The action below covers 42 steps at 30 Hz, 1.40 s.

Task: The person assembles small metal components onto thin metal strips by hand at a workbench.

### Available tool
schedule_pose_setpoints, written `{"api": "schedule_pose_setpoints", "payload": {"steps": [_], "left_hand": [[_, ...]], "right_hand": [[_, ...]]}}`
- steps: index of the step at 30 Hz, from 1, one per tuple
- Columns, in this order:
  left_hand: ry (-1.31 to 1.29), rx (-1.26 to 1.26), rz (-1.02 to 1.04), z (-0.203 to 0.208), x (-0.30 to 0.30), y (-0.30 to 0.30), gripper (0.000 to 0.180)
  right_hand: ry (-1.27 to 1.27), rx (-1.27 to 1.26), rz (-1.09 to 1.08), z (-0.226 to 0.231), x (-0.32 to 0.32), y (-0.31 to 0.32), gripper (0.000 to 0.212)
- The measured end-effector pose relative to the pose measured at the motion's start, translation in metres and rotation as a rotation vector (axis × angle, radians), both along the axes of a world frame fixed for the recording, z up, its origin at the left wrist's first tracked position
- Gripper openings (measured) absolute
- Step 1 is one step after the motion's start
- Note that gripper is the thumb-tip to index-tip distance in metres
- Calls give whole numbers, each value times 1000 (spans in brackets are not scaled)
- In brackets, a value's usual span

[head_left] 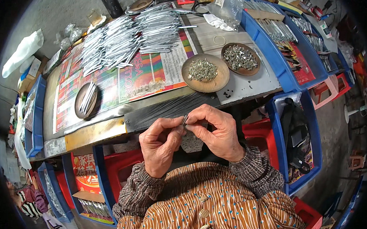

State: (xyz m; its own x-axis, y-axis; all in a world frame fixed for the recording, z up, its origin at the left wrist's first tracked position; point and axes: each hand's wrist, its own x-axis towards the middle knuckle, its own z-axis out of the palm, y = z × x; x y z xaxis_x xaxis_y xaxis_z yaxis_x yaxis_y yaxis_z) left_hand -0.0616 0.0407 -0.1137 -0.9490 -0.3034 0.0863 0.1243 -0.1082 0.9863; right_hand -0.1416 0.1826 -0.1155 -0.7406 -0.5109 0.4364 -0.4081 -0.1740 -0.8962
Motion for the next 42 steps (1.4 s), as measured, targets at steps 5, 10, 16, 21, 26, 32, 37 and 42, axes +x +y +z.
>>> {"api": "schedule_pose_setpoints", "payload": {"steps": [5, 10, 16, 21, 26, 32, 37, 42], "left_hand": [[-4, 85, -33, -2, 2, 0, 13], [-31, 176, -70, -2, 3, -1, 13], [-30, 238, -84, -1, 3, 0, 14], [-47, 190, -64, -1, 4, -2, 13], [-14, -38, -62, 3, 5, -6, 14], [186, -524, -16, -3, -3, -14, 11], [131, -468, 2, -5, -3, -11, 12], [50, -194, 19, -3, 3, -6, 13]], "right_hand": [[34, -5, 5, 0, 1, -1, 14], [6, -22, 9, -2, 1, -1, 13], [-153, -60, -22, -5, 6, -3, 17], [41, 25, -74, -7, -5, 1, 21], [544, 223, -172, 5, -18, 6, 31], [820, 286, -230, 13, -24, 5, 34], [793, 274, -183, 5, -22, 4, 32], [608, 152, -72, -4, -17, -5, 26]]}}
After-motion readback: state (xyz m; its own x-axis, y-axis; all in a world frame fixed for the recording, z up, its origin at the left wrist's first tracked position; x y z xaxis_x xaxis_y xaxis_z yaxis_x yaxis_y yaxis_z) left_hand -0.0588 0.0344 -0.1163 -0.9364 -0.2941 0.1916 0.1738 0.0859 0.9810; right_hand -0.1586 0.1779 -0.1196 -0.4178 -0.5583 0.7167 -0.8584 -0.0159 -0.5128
